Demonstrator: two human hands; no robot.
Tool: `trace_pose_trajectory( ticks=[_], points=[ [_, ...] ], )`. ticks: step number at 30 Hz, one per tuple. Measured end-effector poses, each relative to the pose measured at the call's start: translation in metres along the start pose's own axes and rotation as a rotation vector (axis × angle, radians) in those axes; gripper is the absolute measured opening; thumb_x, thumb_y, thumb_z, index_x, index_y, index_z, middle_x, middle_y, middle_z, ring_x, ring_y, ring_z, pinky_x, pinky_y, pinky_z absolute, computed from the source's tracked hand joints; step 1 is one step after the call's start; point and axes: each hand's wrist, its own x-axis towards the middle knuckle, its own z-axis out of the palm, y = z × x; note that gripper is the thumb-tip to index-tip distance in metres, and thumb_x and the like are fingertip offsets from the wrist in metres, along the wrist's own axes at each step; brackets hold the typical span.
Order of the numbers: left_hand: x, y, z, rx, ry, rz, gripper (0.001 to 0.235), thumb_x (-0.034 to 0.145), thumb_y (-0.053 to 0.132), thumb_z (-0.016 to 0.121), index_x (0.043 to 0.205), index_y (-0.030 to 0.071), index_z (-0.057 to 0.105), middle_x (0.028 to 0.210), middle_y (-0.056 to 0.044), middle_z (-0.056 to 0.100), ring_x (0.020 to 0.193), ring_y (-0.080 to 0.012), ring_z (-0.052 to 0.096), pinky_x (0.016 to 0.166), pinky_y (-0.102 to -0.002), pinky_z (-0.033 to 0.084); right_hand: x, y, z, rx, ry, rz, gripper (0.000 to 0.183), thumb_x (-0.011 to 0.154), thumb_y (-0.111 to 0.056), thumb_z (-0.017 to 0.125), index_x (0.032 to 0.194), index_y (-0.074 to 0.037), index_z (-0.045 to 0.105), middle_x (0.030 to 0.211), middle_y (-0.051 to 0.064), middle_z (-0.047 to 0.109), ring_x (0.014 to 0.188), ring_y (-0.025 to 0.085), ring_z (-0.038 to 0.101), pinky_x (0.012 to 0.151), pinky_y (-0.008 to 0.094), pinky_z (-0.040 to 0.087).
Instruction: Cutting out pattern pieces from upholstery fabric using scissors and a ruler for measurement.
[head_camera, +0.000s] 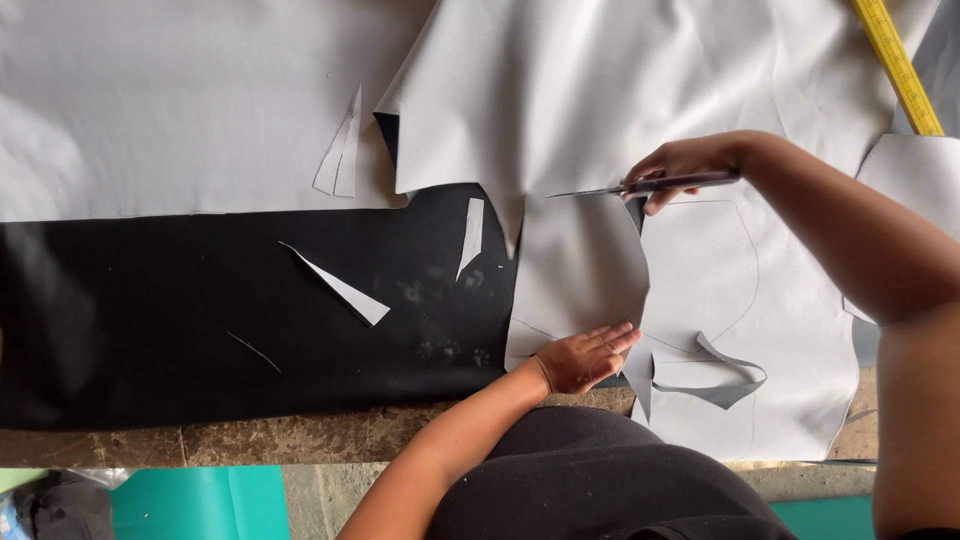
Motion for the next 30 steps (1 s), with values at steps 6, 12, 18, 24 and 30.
trace_pose_trajectory(
  ticks=[6,12,18,24,30],
  points=[
    [-0.004,-0.002,0.004,-0.007,-0.006,-0.001,0.02,0.11,0.018,0.033,0.102,0.005,0.045,0.137,-0.029,0.062,0.125,-0.0376,0.065,0.099,-0.041,0.055,-0.002,-0.029,0.012,0.007,0.026,-0.047,0.067,0.077,-0.028,0.09,0.136,-0.005,0.067,0.08,0.018,0.066,0.049,0.022,0.056,0.053,0.034,0.049],
    [0.003,-0.002,-0.005,-0.034,-0.05,-0.007,0.018,0.11,0.018,0.033,0.102,0.008,0.045,0.136,-0.027,0.063,0.124,-0.0343,0.066,0.095,-0.038,0.058,0.017,-0.049,0.024,-0.058,0.054,-0.066,0.072,0.078,-0.032,0.091,0.139,-0.006,0.063,0.074,0.013,0.062,0.049,0.018,0.054,0.046,0.029,0.047],
    [-0.015,-0.004,0.014,0.016,-0.058,-0.016,0.021,0.111,0.02,0.035,0.099,0.008,0.048,0.137,-0.02,0.065,0.129,-0.0301,0.064,0.096,-0.033,0.056,-0.001,-0.049,0.047,-0.049,0.163,-0.07,0.069,0.072,-0.042,0.093,0.129,-0.01,0.07,0.07,0.013,0.061,0.047,0.019,0.055,0.043,0.03,0.049],
    [-0.037,0.018,0.035,-0.269,-0.498,-0.051,0.009,0.109,0.018,0.042,0.112,0.012,0.048,0.148,-0.018,0.056,0.139,-0.03,0.054,0.101,-0.034,0.06,-0.003,-0.059,0.076,-0.148,0.317,-0.073,0.071,0.065,-0.064,0.092,0.115,-0.016,0.076,0.088,0.015,0.072,0.078,0.029,0.07,0.073,0.04,0.055],
    [-0.029,0.008,0.053,-0.068,-0.46,-0.271,0.045,0.102,0.057,0.045,0.105,0.016,0.064,0.114,-0.005,0.067,0.12,-0.0259,0.065,0.1,-0.037,0.059,-0.05,-0.063,0.132,-0.321,0.522,0.098,0.097,0.063,-0.082,0.082,0.129,-0.014,0.065,0.106,0.015,0.073,0.108,0.033,0.07,0.097,0.048,0.052]
  ],
)
